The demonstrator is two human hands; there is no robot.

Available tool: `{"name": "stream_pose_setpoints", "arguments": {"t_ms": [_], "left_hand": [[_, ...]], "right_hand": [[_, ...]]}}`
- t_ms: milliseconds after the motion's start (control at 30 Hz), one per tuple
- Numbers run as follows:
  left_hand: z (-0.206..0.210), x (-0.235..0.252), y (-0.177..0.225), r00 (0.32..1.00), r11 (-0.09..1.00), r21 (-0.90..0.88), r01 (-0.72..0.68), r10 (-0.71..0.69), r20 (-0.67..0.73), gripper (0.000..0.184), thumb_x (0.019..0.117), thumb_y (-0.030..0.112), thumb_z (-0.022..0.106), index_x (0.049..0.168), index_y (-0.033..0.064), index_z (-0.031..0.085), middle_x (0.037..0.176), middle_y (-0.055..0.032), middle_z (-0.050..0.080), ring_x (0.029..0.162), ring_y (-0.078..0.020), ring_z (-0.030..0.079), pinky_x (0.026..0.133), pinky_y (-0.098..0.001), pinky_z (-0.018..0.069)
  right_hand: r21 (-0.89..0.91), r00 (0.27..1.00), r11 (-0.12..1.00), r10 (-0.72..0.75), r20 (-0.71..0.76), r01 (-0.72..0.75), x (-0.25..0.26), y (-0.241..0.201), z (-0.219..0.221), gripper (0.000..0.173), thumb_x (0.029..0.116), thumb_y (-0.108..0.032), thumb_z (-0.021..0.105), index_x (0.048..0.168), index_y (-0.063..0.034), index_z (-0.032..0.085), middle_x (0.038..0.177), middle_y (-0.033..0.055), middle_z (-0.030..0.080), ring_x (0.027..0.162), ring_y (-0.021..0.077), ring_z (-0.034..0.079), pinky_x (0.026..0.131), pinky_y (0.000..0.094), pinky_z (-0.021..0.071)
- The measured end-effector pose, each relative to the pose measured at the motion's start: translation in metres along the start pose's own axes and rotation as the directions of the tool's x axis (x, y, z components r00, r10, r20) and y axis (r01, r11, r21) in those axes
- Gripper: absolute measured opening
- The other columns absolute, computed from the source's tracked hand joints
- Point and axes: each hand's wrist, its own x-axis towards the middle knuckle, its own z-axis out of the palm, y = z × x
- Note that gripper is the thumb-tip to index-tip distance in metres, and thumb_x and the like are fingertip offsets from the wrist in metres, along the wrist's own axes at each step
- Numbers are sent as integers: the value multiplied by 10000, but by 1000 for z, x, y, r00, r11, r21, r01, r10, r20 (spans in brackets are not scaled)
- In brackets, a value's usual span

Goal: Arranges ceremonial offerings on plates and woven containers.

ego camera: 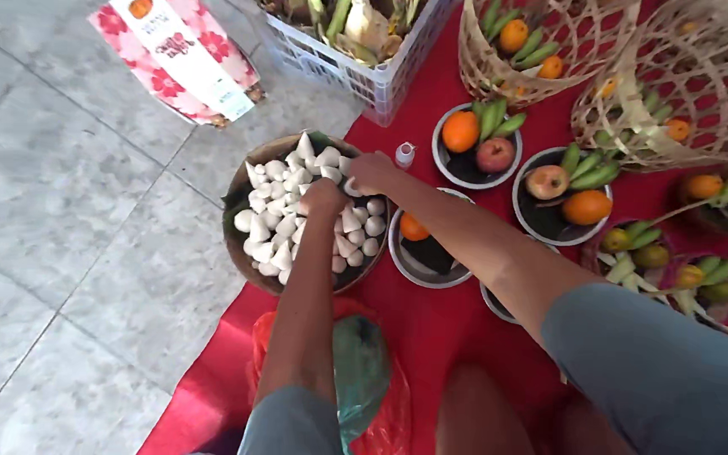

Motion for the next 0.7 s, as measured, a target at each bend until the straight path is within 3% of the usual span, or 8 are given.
{"name": "stream_pose_setpoints", "arguments": {"t_ms": [67, 167, 300, 400, 467, 533, 600, 700], "left_hand": [[1, 13, -10, 999, 996, -90, -28, 26, -23, 540, 962, 342, 673, 1216, -131, 610, 1280, -367, 592, 1237, -529, 557, 990, -732, 418], [10, 17, -10, 998, 993, -110, -48, 44, -36, 535, 974, 341, 679, 1172, -153, 629, 1230, -393, 607, 1207, -563, 563, 1003, -740, 411], [16, 20, -5, 998, 999, -24, -35, 34, -56, 528, 940, 241, 727, 1191, -201, 587, 1277, -435, 554, 1254, -595, 508, 1029, -752, 375], [32, 24, -25, 995, 904, -427, 13, -55, -87, 613, 899, 184, 750, 1355, -142, 501, 1339, -346, 559, 1207, -456, 589, 1015, -618, 475], [30, 21, -39, 992, 740, -672, 15, -93, -81, 601, 911, 168, 733, 1418, -41, 489, 1329, -228, 598, 1092, -287, 651, 934, -459, 547], [21, 15, -51, 990, 589, -807, -44, -81, -113, 548, 940, 176, 690, 1416, 8, 477, 1250, -147, 614, 942, -160, 659, 822, -340, 573], [6, -13, -49, 983, 546, -823, -156, 4, -184, 474, 1009, 201, 607, 1431, 37, 470, 1249, -90, 596, 906, -84, 653, 803, -273, 565], [-6, -95, 9, 957, 527, -799, -288, 193, -218, 430, 1050, 156, 511, 1462, 51, 448, 1291, -50, 592, 955, -56, 680, 834, -250, 587]], "right_hand": [[306, 981, 952, 37, -193, 25, -5, 7, 0, 365, 996, -257, 648, 1305, -68, 689, 1326, 189, 663, 1278, 368, 599, 1070, 620, 456], [665, 899, 720, 135, -417, 200, -32, 9, 18, 342, 1013, -146, 642, 1338, -44, 675, 1350, 171, 667, 1270, 307, 621, 1098, 525, 465], [852, 879, 456, 256, -401, 256, -53, 12, 41, 356, 1047, -114, 595, 1384, 0, 623, 1334, 228, 658, 1223, 337, 647, 1059, 510, 502], [953, 916, 51, 263, -303, 300, -112, 14, 55, 387, 1056, -42, 544, 1430, 56, 527, 1302, 301, 617, 1027, 329, 694, 889, 456, 589], [956, 944, -90, 209, -256, 280, -174, 22, 65, 370, 1059, -15, 507, 1422, 56, 519, 1268, 283, 614, 947, 273, 682, 832, 408, 591], [963, 957, -102, 177, -230, 250, -243, 48, 82, 385, 1060, -36, 467, 1438, 32, 506, 1274, 243, 624, 967, 238, 698, 855, 392, 602], [962, 929, -37, 272, -250, 270, -314, 83, 95, 416, 1029, -40, 479, 1442, 3, 505, 1303, 189, 630, 1022, 209, 700, 897, 385, 602], [943, 763, 203, 555, -332, 263, -409, 162, 98, 434, 1010, -50, 546, 1440, -4, 510, 1320, 163, 645, 1084, 218, 702, 943, 409, 608]]}}
